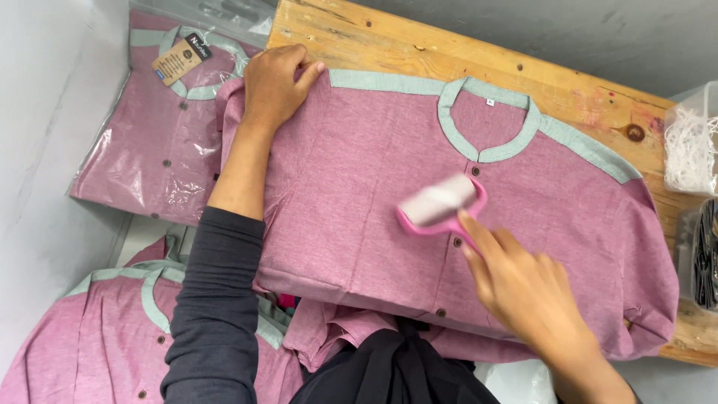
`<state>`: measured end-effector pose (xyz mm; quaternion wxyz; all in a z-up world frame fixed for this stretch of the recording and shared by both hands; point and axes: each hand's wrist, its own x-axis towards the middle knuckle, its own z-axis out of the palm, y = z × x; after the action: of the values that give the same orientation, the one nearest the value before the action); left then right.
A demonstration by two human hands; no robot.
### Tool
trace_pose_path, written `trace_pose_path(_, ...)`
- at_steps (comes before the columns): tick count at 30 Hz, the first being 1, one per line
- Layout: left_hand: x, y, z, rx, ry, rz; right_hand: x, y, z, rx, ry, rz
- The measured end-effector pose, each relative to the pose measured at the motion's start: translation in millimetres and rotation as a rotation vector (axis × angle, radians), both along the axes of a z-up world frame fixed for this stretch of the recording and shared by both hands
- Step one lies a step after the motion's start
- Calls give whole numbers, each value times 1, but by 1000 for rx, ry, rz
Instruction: The person uses a pink lint roller to remove lint from a pink button-up shirt laid on a wooden table. They roll the sleeve, then the front and back of the shirt, and finally the lower body, repeatedly passing over the same areas.
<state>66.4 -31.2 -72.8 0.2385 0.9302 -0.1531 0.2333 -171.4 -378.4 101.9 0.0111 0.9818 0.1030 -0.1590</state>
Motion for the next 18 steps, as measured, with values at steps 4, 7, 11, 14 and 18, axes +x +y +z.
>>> trace_pose_path(4,10,6,-17,9,1,19,81,42,-31,275,-301,213)
trace_pose_path(7,10,5,-15,-31,-2,20,153,69,-57,347,-408,263)
trace_pose_path(11,6,4,-3,31,-20,1,193,29,-60,370,-273,177)
trace_pose_path(14,13,7,-18,129,-9,14,183,-52,-67,396,-362,282)
trace_pose_path(18,10,7,-14,150,60,26,139,-176,-51,604,-158,93)
